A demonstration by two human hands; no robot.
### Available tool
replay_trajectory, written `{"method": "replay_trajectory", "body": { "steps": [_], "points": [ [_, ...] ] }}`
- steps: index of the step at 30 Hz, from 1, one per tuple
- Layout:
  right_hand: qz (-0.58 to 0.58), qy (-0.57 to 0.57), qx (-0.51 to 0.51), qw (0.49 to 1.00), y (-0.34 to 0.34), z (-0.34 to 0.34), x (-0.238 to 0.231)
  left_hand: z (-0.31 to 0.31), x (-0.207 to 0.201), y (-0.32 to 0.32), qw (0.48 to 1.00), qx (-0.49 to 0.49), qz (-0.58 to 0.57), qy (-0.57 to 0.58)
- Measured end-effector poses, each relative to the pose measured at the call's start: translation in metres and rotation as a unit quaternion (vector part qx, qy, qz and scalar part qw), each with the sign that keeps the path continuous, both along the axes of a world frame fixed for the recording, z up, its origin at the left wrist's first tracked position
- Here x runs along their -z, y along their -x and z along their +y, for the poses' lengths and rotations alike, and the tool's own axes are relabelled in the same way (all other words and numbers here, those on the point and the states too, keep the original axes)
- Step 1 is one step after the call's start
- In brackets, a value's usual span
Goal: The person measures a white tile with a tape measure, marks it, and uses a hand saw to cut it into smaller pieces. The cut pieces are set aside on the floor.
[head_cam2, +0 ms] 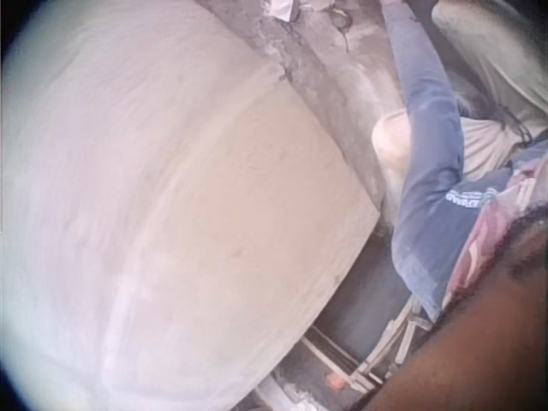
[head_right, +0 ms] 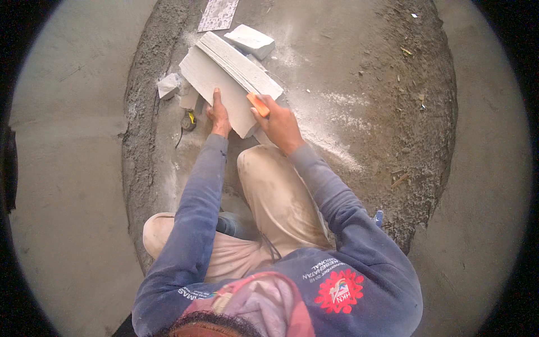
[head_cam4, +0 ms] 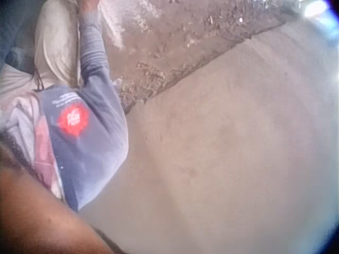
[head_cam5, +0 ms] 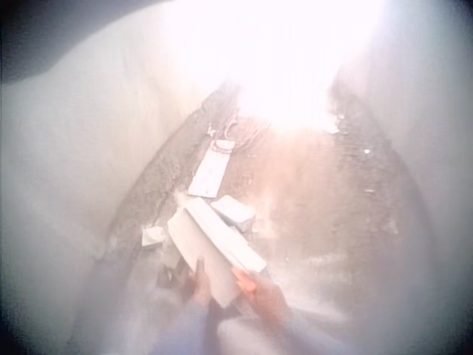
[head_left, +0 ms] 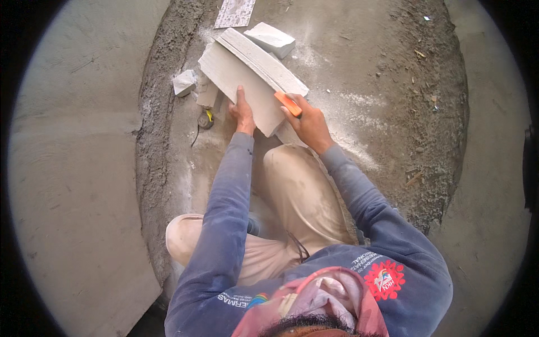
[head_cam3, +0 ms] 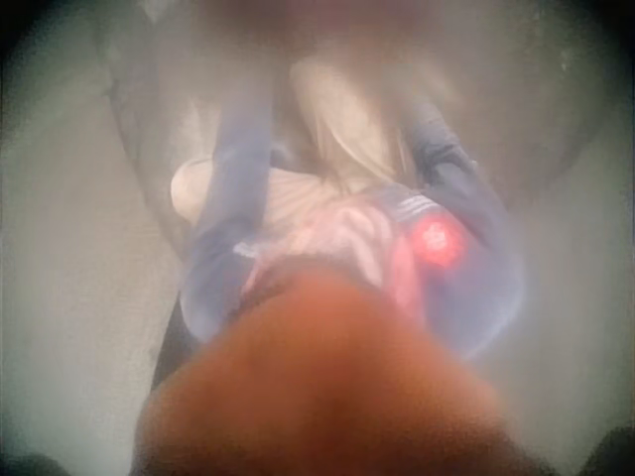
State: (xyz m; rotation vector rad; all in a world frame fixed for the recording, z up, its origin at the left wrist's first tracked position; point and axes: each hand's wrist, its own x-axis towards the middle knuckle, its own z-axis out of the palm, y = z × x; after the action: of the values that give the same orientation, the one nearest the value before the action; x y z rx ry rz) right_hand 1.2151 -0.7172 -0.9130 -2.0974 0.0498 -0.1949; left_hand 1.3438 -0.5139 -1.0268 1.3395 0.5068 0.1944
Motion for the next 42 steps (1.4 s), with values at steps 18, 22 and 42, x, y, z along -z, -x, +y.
{"method": "replay_trajectory", "body": {
  "steps": [18, 22, 42],
  "points": [
    [0.112, 0.0, 0.0, 0.994, 0.144, -0.041, 0.009, 0.018, 0.001, 0.007, 0.998, 0.027, 0.045, -0.023],
    [0.051, 0.0, -0.002, 0.999, 0.174, -0.071, 0.011, 0.019, -0.004, 0.012, 0.997, 0.032, 0.07, -0.018],
    [0.113, 0.021, -0.036, 0.993, 0.159, -0.057, 0.067, 0.022, 0.02, 0.003, 0.995, 0.048, 0.077, -0.04]
  ]
}}
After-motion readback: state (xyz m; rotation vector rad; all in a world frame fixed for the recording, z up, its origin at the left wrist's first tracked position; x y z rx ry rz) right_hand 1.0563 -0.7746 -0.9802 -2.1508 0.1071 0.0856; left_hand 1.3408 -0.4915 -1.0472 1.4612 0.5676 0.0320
